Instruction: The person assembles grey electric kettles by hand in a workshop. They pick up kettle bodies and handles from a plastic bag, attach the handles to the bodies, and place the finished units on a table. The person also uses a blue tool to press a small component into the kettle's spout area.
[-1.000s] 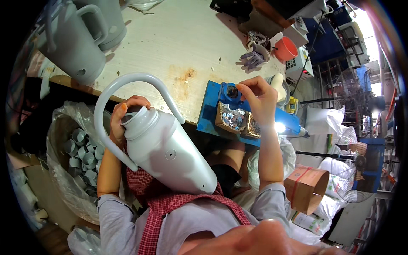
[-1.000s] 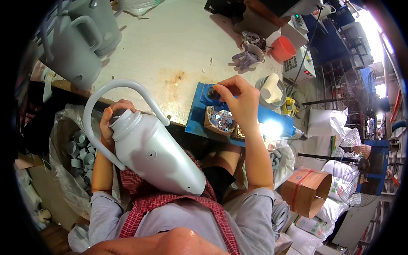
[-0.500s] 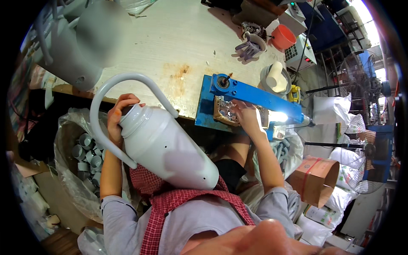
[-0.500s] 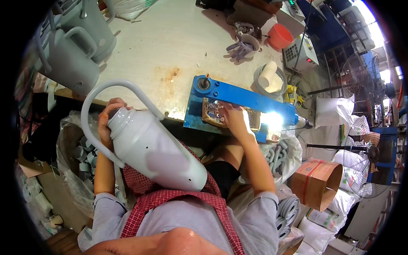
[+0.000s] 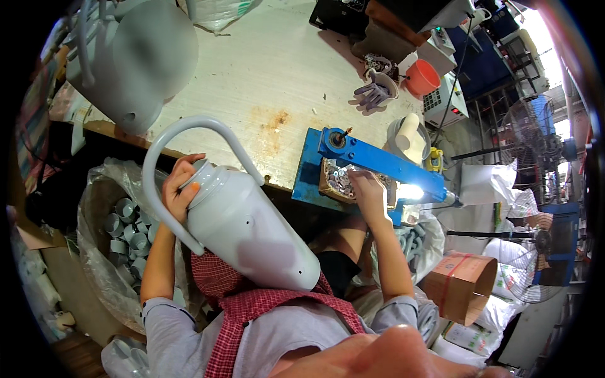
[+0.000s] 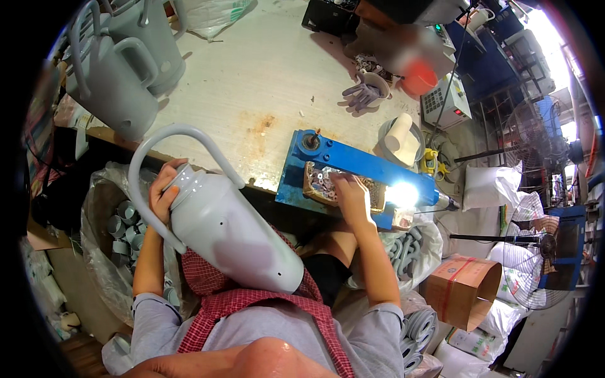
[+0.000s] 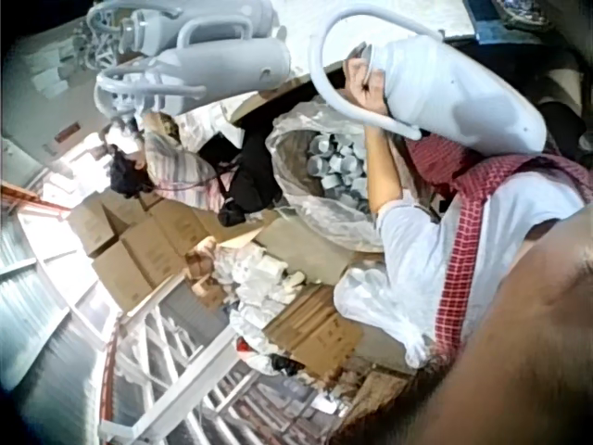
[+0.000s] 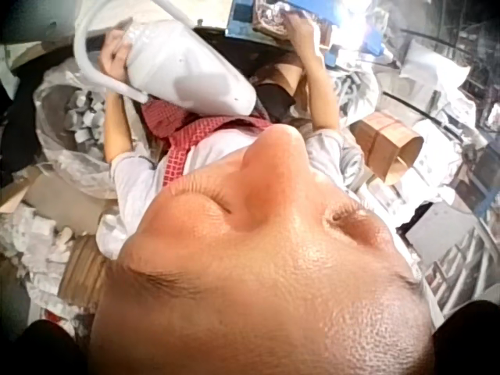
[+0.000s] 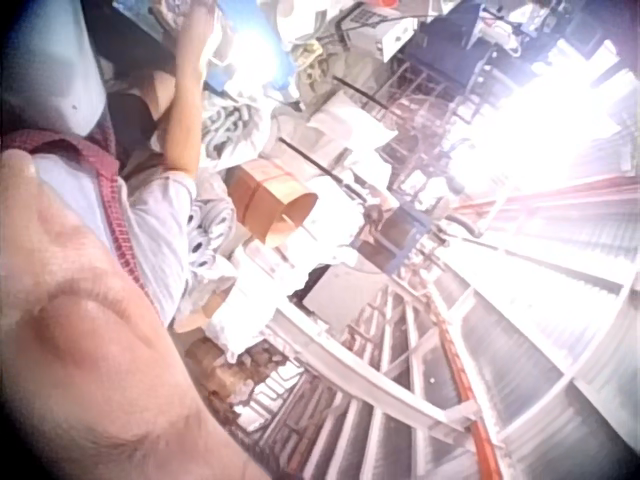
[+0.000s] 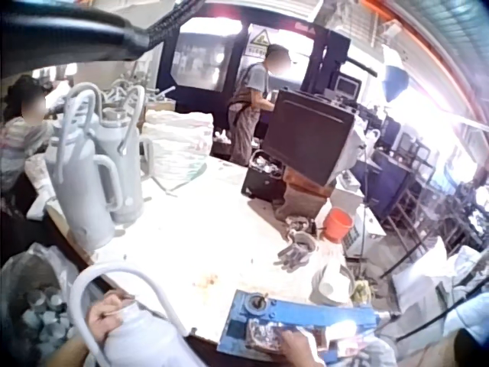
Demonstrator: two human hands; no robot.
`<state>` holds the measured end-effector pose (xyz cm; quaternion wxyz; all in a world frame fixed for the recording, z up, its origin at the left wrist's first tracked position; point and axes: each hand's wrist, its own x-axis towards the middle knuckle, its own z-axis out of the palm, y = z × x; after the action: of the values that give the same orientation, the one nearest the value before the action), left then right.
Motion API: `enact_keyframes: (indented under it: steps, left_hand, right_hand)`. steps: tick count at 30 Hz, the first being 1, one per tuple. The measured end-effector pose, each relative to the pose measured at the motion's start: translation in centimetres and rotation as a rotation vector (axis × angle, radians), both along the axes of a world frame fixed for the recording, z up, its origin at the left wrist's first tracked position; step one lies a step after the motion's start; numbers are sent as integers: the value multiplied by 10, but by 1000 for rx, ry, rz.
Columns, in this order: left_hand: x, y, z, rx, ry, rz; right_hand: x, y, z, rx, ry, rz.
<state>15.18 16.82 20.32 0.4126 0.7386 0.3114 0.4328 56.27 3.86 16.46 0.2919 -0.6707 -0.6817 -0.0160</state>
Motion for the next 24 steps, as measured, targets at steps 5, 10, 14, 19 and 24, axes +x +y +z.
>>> enact_keyframes:
  steps: [5, 10, 14, 19, 24]
  left_hand:
    - [-4, -9, 2, 106, 9, 72]
    - [-9, 1, 8, 84, 110, -51]
    - [-20, 1, 8, 81, 93, -37]
    - [-41, -5, -8, 18, -23, 210]
    - [-51, -22, 15, -280, -395, 751]
  right_hand:
    - [-44, 9, 99, 339, 155, 95]
    - [-48, 67, 123, 608, 14, 121]
    - [-48, 74, 109, 561, -29, 152]
    - [-47, 62, 113, 492, -34, 123]
    - [-56, 9, 107, 198, 446, 122]
